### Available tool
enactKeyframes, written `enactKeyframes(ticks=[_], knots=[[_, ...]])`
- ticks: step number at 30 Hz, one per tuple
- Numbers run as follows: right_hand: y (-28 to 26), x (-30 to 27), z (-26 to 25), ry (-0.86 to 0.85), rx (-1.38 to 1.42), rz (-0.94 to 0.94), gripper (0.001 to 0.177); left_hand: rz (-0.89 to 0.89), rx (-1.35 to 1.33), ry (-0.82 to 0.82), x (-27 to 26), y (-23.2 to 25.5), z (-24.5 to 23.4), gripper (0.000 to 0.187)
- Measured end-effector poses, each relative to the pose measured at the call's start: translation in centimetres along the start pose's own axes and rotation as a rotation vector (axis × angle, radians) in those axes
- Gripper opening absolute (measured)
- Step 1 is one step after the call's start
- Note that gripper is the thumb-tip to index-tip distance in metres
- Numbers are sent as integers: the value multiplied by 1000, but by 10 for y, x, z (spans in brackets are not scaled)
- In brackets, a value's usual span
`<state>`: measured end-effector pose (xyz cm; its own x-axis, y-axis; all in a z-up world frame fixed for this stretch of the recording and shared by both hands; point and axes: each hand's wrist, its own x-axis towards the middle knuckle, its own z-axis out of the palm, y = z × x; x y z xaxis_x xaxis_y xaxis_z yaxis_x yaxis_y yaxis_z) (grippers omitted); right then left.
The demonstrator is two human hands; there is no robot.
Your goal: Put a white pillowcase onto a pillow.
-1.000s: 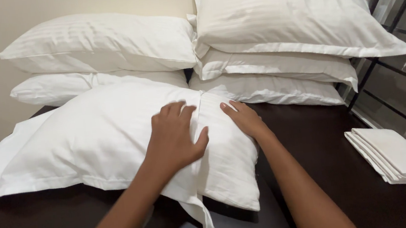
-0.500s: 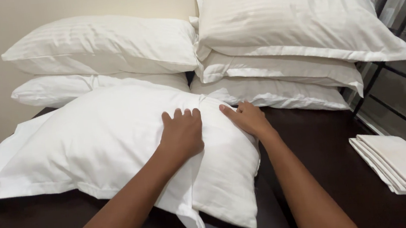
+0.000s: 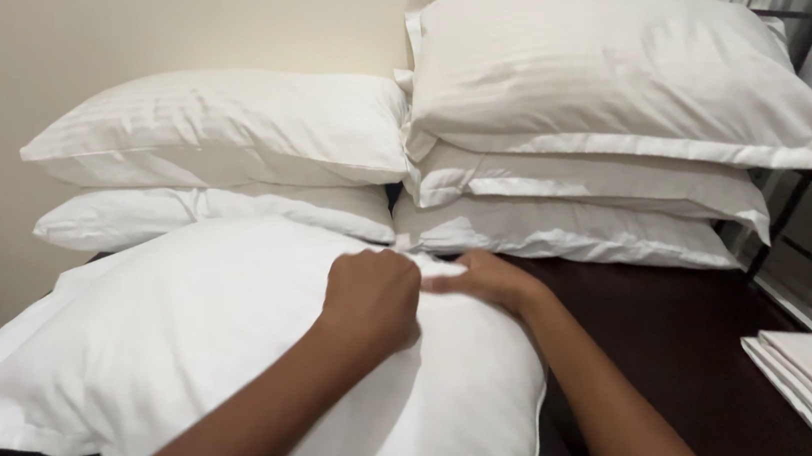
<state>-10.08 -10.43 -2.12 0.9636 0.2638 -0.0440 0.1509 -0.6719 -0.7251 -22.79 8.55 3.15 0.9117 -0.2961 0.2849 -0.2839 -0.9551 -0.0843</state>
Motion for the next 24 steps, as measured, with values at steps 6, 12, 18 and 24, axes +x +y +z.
enactKeyframes(ticks=[6, 12, 18, 24], knots=[[27, 13, 13, -192, 135, -81, 73, -3, 91, -171, 58, -5, -4, 43], [5, -4, 14, -209, 148, 7, 70, 138, 82, -203, 148, -35, 69, 30], [-6, -15, 14, -145, 253, -108, 61, 217, -34, -131, 173, -28, 72, 32], [-2, -8, 23, 146, 49, -554, 58, 252, -181, -162, 196, -24, 72, 18]])
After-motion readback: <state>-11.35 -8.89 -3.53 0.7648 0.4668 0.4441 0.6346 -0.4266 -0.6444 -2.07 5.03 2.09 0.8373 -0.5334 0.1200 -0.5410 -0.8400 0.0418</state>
